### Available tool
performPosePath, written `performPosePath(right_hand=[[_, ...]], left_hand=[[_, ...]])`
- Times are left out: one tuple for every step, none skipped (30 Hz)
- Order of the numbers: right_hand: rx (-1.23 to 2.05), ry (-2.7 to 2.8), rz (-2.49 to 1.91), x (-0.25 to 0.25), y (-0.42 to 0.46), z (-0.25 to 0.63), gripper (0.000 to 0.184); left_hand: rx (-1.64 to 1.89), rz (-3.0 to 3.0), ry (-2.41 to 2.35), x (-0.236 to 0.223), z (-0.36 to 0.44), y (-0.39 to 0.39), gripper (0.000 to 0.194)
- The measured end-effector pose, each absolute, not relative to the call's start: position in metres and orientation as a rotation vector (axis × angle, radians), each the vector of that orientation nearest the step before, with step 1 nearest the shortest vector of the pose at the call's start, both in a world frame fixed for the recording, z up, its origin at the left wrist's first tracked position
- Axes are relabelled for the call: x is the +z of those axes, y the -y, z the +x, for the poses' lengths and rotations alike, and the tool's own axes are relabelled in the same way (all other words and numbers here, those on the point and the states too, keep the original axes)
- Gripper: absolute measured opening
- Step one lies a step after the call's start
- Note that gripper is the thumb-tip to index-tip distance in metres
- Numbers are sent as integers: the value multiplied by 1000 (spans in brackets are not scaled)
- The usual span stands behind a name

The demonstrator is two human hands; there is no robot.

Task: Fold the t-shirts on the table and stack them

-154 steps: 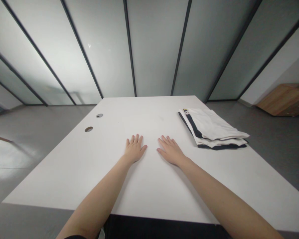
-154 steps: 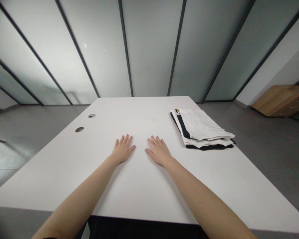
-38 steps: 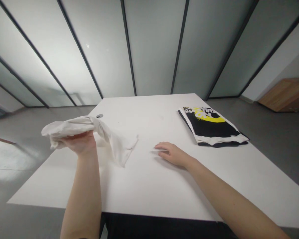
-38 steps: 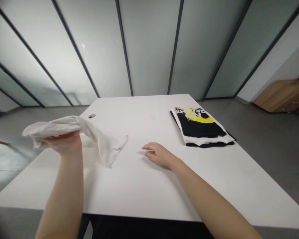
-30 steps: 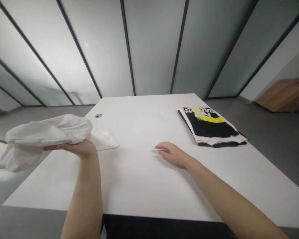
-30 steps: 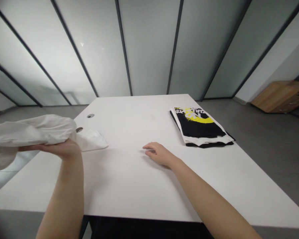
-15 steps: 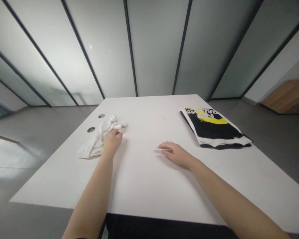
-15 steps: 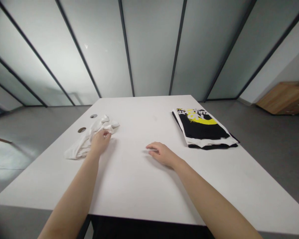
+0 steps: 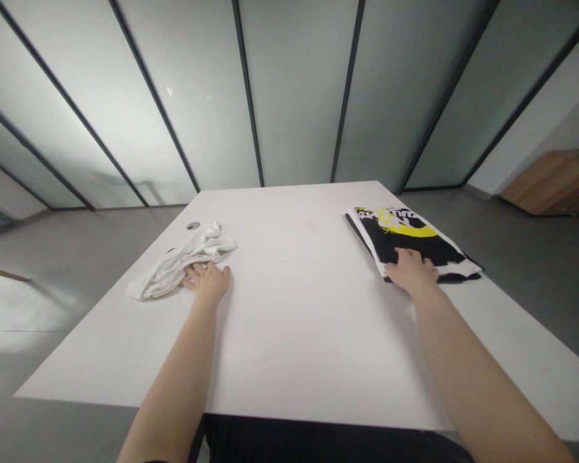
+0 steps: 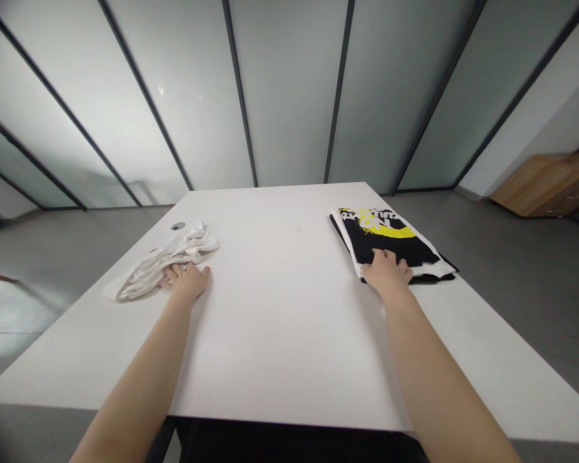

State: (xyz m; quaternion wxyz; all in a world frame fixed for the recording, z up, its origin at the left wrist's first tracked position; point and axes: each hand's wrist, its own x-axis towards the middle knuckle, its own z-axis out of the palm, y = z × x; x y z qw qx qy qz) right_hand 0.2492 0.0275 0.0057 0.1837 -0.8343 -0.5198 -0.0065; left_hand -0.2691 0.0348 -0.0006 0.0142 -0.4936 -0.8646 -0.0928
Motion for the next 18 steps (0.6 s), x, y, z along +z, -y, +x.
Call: performPosePath(right_hand=[[-9,1462,-2374,2,-28,259,60],[-13,1462,-2382,-1,-29,266,59],[-25,1470,-2375,-3,-29,270,56],[-49,1476,-2366,-5,-29,272,53],[-75,1472,-2364,-6,-30,273,49],[-102,1463,-2367,-6,-30,272,47],[-125,1454,-2375,-6,-30,271,45],[-147,1447,-2382,-5,-30,269,45],[-169,1440,-2390,-4,-30,268,45],[-187,1437,-2398,-3,-30,267,46],[-198,1440,-2404,-3,-31,266,48],[-206,1447,-2409,-2,-31,265,50],[-210,1455,-2413,-1,-31,265,52],[-212,1462,-2416,0,-30,264,53],[-212,1469,-2416,1,-30,263,53],[-215,1469,-2414,2,-30,261,53],[-221,1461,-2406,3,-29,259,52],[-227,1453,-2390,5,-28,256,52]], left_hand=[[-296,-1565,2687,-1,-266,-35,66],[-297,-1611,2670,0,-261,-35,65],[-291,-1672,2644,0,-256,-34,64],[-277,-1747,2609,1,-251,-33,63],[-261,-1829,2566,1,-245,-32,61],[-244,-1915,2516,1,-239,-30,60],[-229,-1999,2463,1,-233,-29,58],[-218,-2084,2405,1,-227,-27,56],[-212,-2173,2339,0,-223,-26,55],[-208,-2268,2267,-1,-219,-25,54],[-206,-2364,2193,-1,-216,-24,53],[-206,-2456,2120,-2,-213,-23,53],[-211,-2535,2056,-2,-212,-22,52],[-221,-2600,2003,-3,-211,-21,52],[-239,-2645,1964,-2,-211,-21,51],[-266,-2677,1934,-2,-211,-20,49],[-310,-2704,1905,0,-211,-19,47],[-367,-2741,1869,1,-211,-19,44]])
